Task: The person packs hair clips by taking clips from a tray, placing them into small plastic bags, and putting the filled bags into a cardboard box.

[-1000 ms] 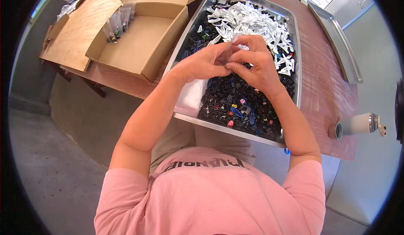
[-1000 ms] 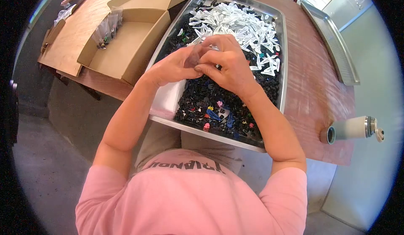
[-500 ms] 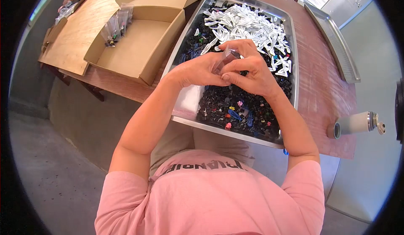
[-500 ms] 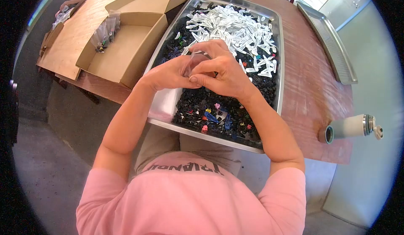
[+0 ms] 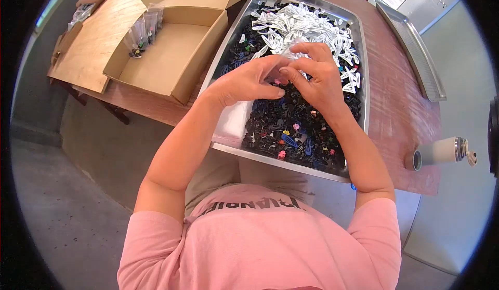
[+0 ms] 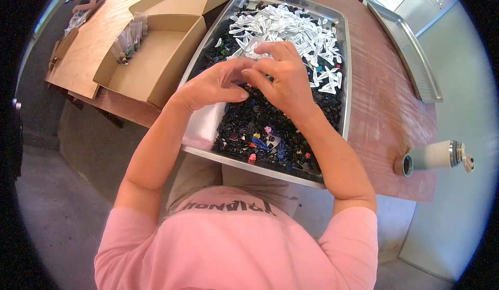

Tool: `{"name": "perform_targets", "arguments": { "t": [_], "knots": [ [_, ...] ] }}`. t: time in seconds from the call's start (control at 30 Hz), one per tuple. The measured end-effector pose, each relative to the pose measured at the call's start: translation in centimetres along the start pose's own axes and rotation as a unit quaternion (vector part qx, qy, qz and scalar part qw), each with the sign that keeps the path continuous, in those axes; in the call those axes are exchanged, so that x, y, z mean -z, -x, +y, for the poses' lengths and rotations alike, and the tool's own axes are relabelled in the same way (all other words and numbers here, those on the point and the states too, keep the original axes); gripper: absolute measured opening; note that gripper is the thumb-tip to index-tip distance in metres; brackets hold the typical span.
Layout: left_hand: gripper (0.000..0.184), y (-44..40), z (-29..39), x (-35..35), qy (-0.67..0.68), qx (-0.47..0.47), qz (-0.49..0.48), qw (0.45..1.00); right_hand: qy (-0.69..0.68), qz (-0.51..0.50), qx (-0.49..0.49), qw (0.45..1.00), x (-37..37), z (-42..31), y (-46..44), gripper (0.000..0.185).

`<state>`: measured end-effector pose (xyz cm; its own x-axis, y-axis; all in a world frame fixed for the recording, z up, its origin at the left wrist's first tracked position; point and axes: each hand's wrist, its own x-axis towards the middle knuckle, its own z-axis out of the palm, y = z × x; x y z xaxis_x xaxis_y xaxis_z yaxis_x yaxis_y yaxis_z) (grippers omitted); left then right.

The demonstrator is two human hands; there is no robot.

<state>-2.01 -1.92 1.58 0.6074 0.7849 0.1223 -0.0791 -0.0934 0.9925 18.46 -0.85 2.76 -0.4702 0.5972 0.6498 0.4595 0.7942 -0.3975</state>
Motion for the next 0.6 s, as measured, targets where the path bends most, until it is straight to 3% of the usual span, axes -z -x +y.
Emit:
{"name": "perform_targets", "arguments": {
  "t": [0.2, 0.33, 0.5, 0.6],
  "knots": [
    [0.050, -0.2, -0.9, 1.1, 0.048, 0.032, -0.001, 0.998, 0.077, 0.066, 0.048, 0.994, 0.1, -1.3, -0.5, 0.022],
    [0.042, -0.1, -0.4, 0.9, 0.041, 0.044, 0.056, 0.997, 0.140, 0.112, 0.069, 0.981, 0.3, -2.0, -0.5, 0.024],
    [0.035, -0.5, -1.2, 0.9, 0.027, 0.025, 0.127, 0.991, 0.136, 0.078, 0.017, 0.988, 0.4, -1.9, -0.1, 0.022],
    [0.032, -0.7, -1.6, 1.0, -0.064, 0.004, 0.153, 0.986, 0.091, 0.071, 0.035, 0.993, 0.0, -1.4, -0.2, 0.022]
  ]
}}
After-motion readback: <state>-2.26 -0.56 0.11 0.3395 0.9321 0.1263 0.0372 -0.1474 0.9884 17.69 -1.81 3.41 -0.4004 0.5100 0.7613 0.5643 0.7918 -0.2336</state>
